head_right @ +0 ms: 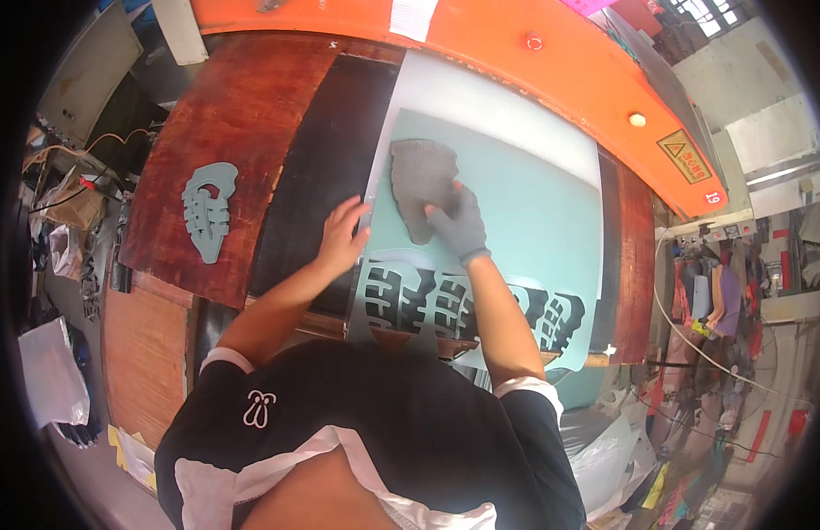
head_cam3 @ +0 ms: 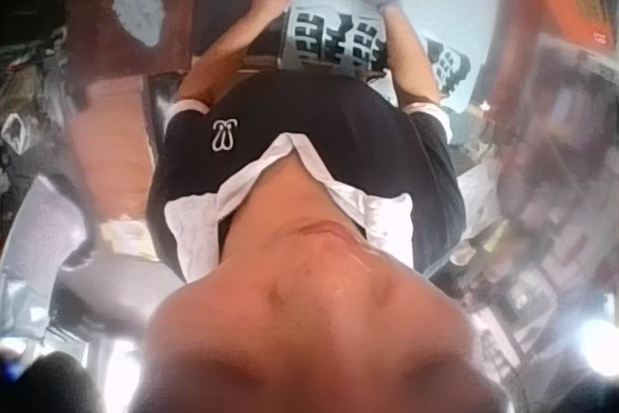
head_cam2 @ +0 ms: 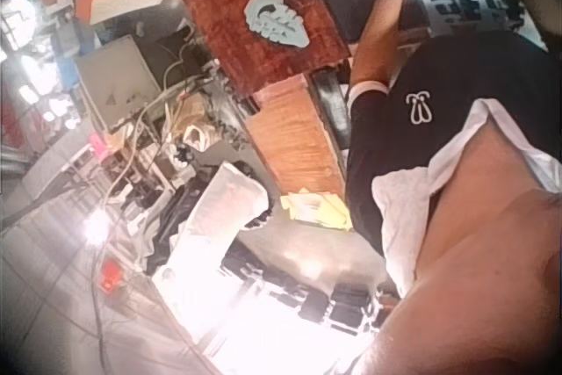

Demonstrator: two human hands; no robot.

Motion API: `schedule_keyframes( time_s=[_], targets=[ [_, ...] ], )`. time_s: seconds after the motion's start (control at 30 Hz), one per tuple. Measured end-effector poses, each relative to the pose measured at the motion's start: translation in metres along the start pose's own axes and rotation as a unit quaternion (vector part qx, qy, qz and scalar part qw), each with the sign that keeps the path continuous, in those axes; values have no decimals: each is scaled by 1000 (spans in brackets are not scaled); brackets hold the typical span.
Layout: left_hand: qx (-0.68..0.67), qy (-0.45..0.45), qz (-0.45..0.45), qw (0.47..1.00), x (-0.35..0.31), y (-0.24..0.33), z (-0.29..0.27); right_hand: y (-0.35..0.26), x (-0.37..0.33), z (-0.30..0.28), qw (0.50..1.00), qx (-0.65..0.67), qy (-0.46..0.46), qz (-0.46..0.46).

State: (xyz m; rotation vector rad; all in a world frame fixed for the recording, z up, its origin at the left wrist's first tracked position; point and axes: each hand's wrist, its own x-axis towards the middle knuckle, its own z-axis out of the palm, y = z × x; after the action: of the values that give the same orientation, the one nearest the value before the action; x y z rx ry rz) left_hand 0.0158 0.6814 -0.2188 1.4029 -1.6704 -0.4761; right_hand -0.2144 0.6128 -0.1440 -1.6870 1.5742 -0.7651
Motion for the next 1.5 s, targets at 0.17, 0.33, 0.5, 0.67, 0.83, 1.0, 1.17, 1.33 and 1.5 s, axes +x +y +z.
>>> schedule_keyframes(
  time_s=[0.17,0.33,0.5,0.67,0.83,1.0,1.17,1.33,1.5],
  targets=[
    [-83,40,8,996,91,-27,20,28,-19,5,940,-230,-15,-251],
    [-270,-41,-97,957,151,-37,34,24,-18,16,919,-227,44,-318],
    [-384,-111,-199,895,152,-19,26,16,-22,14,904,-222,92,-353],
    [-359,-115,-225,899,156,-12,18,16,-22,14,916,-207,70,-337],
    [-306,-116,-178,928,152,-19,27,18,-18,16,921,-194,56,-333],
    [-154,-30,-149,976,102,-19,2,34,-43,-10,924,-209,71,-312],
    [26,-3,-16,1000,-56,2,-69,85,-150,-90,927,-260,202,-179],
    [119,-3,26,992,-127,23,-80,143,-213,-112,894,-338,289,-61],
    [191,58,87,976,-123,30,-65,164,-205,-105,907,-253,331,-64]
  ],
)
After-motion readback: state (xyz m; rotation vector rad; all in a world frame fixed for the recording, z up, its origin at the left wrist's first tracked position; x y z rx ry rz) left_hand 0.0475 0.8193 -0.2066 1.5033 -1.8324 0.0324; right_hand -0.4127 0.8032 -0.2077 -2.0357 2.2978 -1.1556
